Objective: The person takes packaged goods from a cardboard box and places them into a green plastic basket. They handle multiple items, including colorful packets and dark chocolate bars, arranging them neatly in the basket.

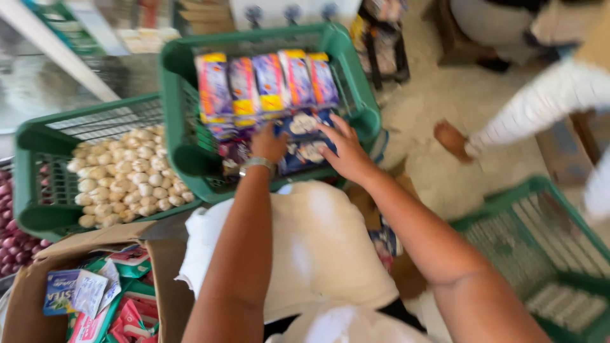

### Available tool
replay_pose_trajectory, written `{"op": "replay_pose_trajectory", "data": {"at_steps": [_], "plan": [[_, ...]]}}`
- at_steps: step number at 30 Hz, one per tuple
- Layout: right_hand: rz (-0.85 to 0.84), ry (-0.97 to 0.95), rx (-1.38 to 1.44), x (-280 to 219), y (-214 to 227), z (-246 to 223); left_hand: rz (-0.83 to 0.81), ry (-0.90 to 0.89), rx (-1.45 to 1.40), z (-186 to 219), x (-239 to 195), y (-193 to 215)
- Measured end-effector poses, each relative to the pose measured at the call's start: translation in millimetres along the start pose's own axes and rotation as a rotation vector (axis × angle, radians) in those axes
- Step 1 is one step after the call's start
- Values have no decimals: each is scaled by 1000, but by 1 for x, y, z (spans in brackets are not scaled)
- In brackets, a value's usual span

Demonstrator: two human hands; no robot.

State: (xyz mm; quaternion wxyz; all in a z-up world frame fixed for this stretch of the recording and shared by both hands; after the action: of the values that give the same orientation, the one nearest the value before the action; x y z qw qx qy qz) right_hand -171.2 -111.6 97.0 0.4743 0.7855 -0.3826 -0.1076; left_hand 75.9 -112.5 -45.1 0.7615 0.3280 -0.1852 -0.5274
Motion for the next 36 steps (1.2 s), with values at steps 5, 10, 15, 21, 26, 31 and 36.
{"op": "replay_pose_trajectory", "data": {"at_steps": [5,10,15,21,26,31,36], "plan": [[-18,42,226,-89,54,-28,84,-46,-40,46,-42,34],[24,-25,211,-171,83,0,240,-242,-1,112,-92,62],[113,-381,337,-250,73,74,82,-489,-100,203,-148,63],[176,-426,428,-297,44,119,-185,-729,-68,281,-203,6],[188,-379,408,-295,27,131,-341,-733,4,310,-230,-66],[175,-467,546,-307,-40,190,-481,-657,59,300,-230,-144],[-37,-647,468,-316,-120,225,-810,-530,351,254,-218,-199]]}}
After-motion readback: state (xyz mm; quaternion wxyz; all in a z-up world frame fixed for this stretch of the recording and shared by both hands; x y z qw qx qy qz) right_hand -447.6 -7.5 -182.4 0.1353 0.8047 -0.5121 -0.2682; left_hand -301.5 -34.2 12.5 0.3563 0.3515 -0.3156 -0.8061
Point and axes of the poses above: each hand's wrist, its own x-axis towards the middle knuckle, its own y-axis out of the back of the hand, z = x × y, the point moved 5 cm from there along x, towards the middle knuckle, and after that the axes turned 7 degrees about -z, right-handed, at the moved point
